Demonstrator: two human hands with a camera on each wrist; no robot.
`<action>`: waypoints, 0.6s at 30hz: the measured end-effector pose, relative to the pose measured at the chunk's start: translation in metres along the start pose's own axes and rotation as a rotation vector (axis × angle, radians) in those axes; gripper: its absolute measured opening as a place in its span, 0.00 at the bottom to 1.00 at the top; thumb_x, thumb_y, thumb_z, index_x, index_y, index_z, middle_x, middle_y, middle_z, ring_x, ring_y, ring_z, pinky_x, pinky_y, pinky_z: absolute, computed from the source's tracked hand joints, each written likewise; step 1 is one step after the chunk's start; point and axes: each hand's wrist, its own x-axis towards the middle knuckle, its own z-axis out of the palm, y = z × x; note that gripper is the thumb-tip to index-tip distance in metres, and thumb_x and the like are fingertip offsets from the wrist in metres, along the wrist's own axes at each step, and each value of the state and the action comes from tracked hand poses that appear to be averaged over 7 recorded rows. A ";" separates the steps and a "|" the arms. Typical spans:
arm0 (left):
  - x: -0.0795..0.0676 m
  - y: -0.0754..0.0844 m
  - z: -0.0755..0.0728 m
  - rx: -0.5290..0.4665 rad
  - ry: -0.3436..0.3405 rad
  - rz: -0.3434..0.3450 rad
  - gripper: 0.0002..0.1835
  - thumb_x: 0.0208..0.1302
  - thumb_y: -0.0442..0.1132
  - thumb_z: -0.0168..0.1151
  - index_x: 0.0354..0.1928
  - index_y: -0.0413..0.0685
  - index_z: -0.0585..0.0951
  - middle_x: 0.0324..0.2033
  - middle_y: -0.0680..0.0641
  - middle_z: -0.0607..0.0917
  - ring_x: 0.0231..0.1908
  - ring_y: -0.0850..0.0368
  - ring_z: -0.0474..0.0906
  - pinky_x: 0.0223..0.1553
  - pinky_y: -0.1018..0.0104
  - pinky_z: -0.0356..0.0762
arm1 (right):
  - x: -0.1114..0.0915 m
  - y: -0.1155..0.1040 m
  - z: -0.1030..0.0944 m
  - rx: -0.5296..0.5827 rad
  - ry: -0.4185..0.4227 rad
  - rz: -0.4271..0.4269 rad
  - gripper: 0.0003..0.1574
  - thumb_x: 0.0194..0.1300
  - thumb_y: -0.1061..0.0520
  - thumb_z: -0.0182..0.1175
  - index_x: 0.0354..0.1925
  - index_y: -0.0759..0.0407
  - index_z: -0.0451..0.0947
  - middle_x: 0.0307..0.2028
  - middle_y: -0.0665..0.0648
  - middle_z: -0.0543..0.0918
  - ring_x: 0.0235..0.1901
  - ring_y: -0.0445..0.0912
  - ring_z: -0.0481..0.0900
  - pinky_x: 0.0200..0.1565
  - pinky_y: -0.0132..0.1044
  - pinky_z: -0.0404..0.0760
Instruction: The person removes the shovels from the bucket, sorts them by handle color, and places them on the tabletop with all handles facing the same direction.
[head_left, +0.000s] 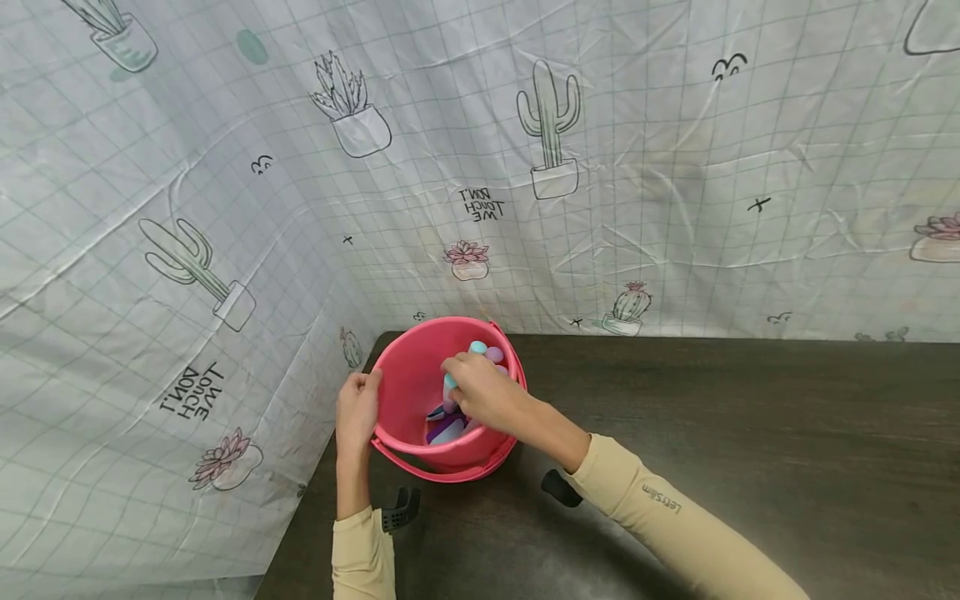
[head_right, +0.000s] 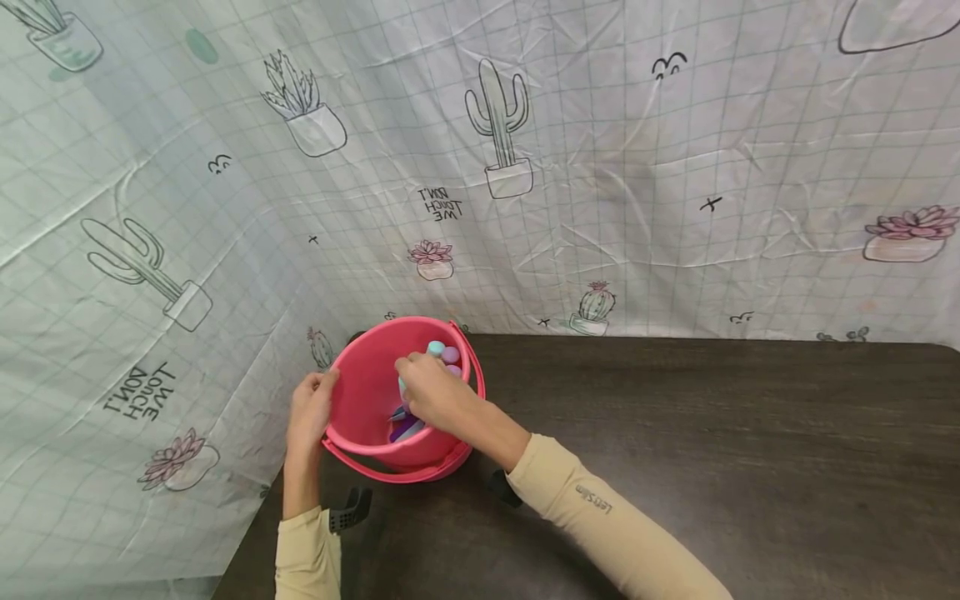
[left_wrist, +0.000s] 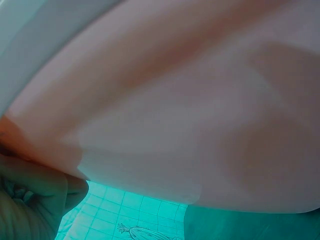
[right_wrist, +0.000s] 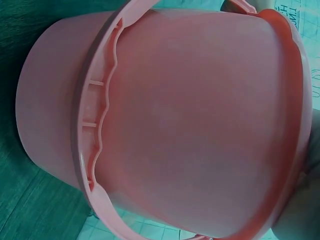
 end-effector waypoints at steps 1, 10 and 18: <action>0.000 0.000 0.000 0.001 0.000 -0.001 0.18 0.80 0.46 0.52 0.43 0.34 0.75 0.27 0.45 0.75 0.25 0.55 0.72 0.24 0.68 0.70 | 0.000 0.000 0.000 0.002 0.001 0.001 0.15 0.65 0.72 0.66 0.51 0.71 0.81 0.39 0.62 0.85 0.41 0.51 0.82 0.50 0.42 0.86; -0.001 0.002 0.000 -0.003 0.000 -0.013 0.17 0.80 0.46 0.52 0.42 0.35 0.75 0.26 0.46 0.75 0.25 0.55 0.72 0.23 0.69 0.70 | 0.003 -0.001 0.001 0.064 -0.003 0.031 0.10 0.63 0.72 0.66 0.45 0.69 0.82 0.31 0.56 0.82 0.34 0.46 0.80 0.42 0.36 0.86; -0.002 0.002 0.001 -0.019 0.004 -0.008 0.17 0.80 0.46 0.52 0.41 0.35 0.75 0.27 0.44 0.75 0.25 0.54 0.73 0.23 0.69 0.71 | 0.009 0.000 0.000 0.125 -0.037 0.076 0.05 0.62 0.72 0.65 0.32 0.65 0.80 0.23 0.49 0.79 0.27 0.42 0.75 0.31 0.29 0.77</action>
